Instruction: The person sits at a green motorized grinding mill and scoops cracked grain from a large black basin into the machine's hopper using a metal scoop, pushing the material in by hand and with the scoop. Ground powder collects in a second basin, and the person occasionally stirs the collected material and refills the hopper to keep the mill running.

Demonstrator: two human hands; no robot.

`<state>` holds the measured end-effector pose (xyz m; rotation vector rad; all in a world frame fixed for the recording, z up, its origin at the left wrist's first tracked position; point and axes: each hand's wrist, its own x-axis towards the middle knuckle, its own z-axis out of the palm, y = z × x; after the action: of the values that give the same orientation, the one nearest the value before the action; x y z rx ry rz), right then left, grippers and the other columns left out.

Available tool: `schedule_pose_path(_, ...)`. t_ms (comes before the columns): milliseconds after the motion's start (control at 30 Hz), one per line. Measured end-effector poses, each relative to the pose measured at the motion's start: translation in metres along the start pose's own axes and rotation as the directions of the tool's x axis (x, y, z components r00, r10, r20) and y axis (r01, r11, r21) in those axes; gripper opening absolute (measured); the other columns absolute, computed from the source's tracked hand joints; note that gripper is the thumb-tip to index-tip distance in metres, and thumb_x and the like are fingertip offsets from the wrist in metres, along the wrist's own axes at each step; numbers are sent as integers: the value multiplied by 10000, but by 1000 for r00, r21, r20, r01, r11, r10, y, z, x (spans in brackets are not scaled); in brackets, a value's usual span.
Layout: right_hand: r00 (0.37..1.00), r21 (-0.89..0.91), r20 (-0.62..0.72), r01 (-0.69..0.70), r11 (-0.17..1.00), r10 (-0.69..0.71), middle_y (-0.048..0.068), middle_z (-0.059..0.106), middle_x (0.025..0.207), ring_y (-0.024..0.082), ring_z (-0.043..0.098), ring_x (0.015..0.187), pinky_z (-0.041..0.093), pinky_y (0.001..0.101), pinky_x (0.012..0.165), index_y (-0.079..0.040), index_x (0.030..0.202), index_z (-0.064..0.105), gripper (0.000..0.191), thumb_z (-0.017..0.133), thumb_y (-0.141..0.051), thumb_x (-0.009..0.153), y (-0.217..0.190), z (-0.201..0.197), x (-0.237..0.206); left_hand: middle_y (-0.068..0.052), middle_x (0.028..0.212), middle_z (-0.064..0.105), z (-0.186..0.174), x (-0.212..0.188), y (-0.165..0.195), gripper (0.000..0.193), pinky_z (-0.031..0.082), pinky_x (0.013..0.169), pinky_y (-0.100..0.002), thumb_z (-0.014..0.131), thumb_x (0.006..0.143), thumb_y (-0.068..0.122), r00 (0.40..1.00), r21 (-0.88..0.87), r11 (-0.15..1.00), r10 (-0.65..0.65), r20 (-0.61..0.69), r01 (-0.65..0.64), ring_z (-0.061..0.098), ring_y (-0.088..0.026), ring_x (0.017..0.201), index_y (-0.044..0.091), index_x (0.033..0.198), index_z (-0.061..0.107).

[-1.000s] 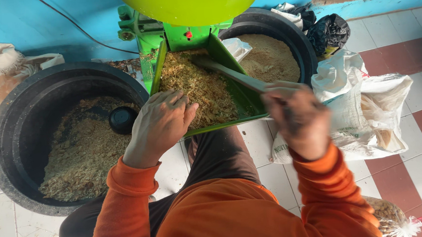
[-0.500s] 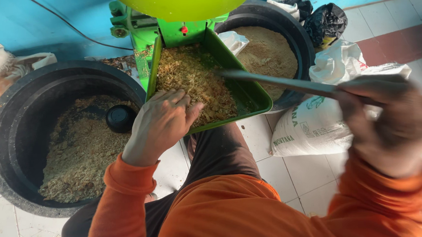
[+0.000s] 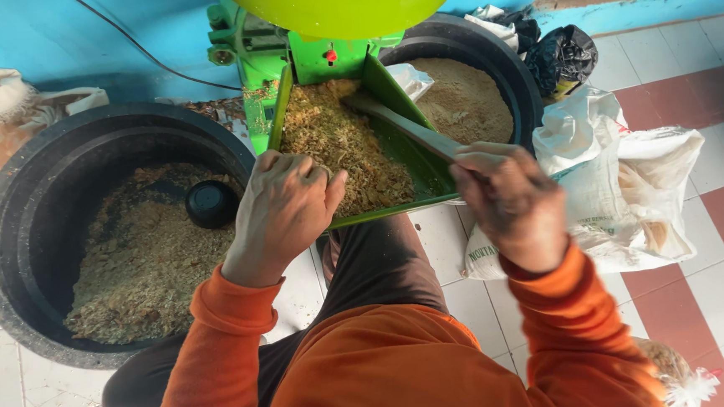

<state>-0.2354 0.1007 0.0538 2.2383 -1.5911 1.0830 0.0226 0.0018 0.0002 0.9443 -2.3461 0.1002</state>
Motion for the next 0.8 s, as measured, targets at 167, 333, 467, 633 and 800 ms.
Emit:
schedule_pose_path(167, 993, 41, -115, -26, 999, 31, 106, 738, 1091, 180, 711, 835, 607, 296, 699, -23, 1080, 649, 212, 805, 32, 948, -2, 36, -1, -74, 622, 616, 0, 2, 0, 474, 456, 842, -394, 635, 1021, 317, 997, 24, 999, -25, 70, 24, 589, -248, 591, 99, 602, 672)
schedule_pose_path(333, 987, 7, -148, 61, 998, -60, 112, 713, 1098, 226, 745, 944, 626, 320, 794, -27, 1066, 632, 210, 790, 35, 943, -15, 34, -6, -55, 621, 621, 2, 1, 1, 472, 444, 891, -419, 625, 1025, 322, 997, 21, 998, -52, 49, 51, 584, -224, 566, 105, 609, 676)
schedule_pose_path(467, 980, 20, -193, 42, 999, -37, 125, 709, 1087, 238, 750, 930, 615, 313, 776, -6, 1058, 635, 202, 793, 56, 947, -18, 35, -3, -53, 625, 621, 1, 1, 2, 458, 427, 859, -412, 628, 1022, 321, 998, 40, 998, -52, 40, 50, 605, -221, 598, 108, 620, 682)
schedule_pose_path(633, 993, 75, -119, -2, 997, 11, 126, 721, 1131, 257, 757, 962, 633, 340, 818, -9, 1071, 653, 189, 783, 19, 937, -14, 54, -7, -54, 618, 620, 0, 2, 2, 458, 434, 875, -418, 636, 1017, 316, 998, 33, 999, -44, 53, 42, 597, -223, 577, 108, 612, 682)
schedule_pose_path(800, 996, 109, -83, -26, 994, 35, 127, 722, 1171, 251, 754, 992, 638, 344, 848, -13, 1103, 654, 202, 779, 6, 946, -10, 70, -5, -60, 614, 617, 0, 2, 2, 464, 439, 889, -421, 631, 1017, 312, 996, 22, 997, -71, 56, 70, 597, -231, 581, 103, 605, 675)
